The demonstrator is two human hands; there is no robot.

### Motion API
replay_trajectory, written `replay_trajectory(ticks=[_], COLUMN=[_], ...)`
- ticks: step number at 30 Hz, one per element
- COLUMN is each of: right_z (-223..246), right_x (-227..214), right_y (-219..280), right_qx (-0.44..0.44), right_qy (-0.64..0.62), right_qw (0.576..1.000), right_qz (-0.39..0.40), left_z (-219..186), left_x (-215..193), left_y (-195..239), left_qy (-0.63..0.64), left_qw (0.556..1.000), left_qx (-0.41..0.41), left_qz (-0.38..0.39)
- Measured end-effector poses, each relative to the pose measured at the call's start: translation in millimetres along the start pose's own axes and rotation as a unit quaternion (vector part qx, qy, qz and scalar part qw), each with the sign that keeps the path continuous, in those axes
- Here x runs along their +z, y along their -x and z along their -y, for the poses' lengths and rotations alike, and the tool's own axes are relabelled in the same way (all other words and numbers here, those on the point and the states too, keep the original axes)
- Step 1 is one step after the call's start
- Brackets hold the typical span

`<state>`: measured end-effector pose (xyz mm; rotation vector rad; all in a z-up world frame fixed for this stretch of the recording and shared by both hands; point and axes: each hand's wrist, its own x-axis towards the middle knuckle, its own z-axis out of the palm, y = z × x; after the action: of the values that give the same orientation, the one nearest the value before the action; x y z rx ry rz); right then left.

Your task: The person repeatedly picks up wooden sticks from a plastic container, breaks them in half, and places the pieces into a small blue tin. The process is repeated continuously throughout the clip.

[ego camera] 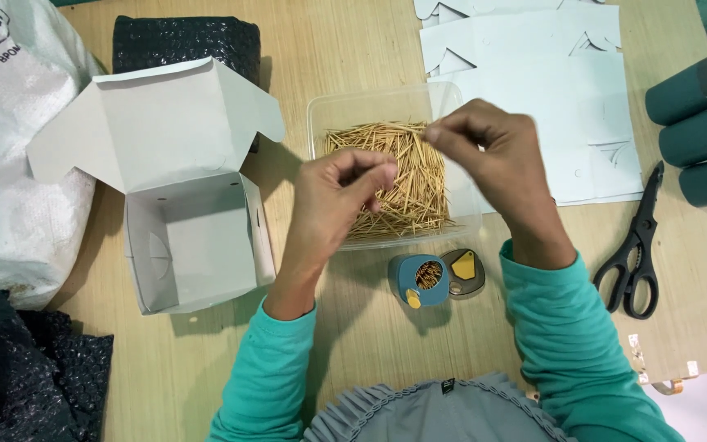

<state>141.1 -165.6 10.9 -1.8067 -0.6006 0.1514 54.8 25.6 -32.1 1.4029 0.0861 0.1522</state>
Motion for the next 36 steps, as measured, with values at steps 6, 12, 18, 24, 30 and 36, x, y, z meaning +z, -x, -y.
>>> replay_trajectory(ticks=[6, 12, 18, 24, 30, 36], right_z=[-5, -1, 23, -7, -21, -2], right_x=[16, 35, 33, 43, 46, 22], right_y=[3, 11, 6, 2, 2, -1], right_qx=[-0.018, -0.069, -0.067, -0.078, 0.022, -0.024], right_qy=[0.168, 0.257, 0.258, 0.393, 0.437, 0.109], right_qw=[0.986, 0.961, 0.955, 0.905, 0.88, 0.992], right_qz=[0.01, 0.073, 0.133, 0.143, 0.185, 0.061], left_z=[-13, 10, 4, -1, 3, 1], left_x=[5, 5, -3, -16, -14, -12], left_y=[2, -4, -4, -7, -6, -3], left_qy=[0.017, 0.012, -0.034, -0.012, -0.002, -0.084], left_qw=[0.998, 0.999, 0.995, 0.994, 0.999, 0.996], left_qx=[0.025, 0.017, 0.065, 0.059, 0.038, -0.01], left_qz=[-0.046, -0.043, -0.074, -0.089, -0.04, -0.006])
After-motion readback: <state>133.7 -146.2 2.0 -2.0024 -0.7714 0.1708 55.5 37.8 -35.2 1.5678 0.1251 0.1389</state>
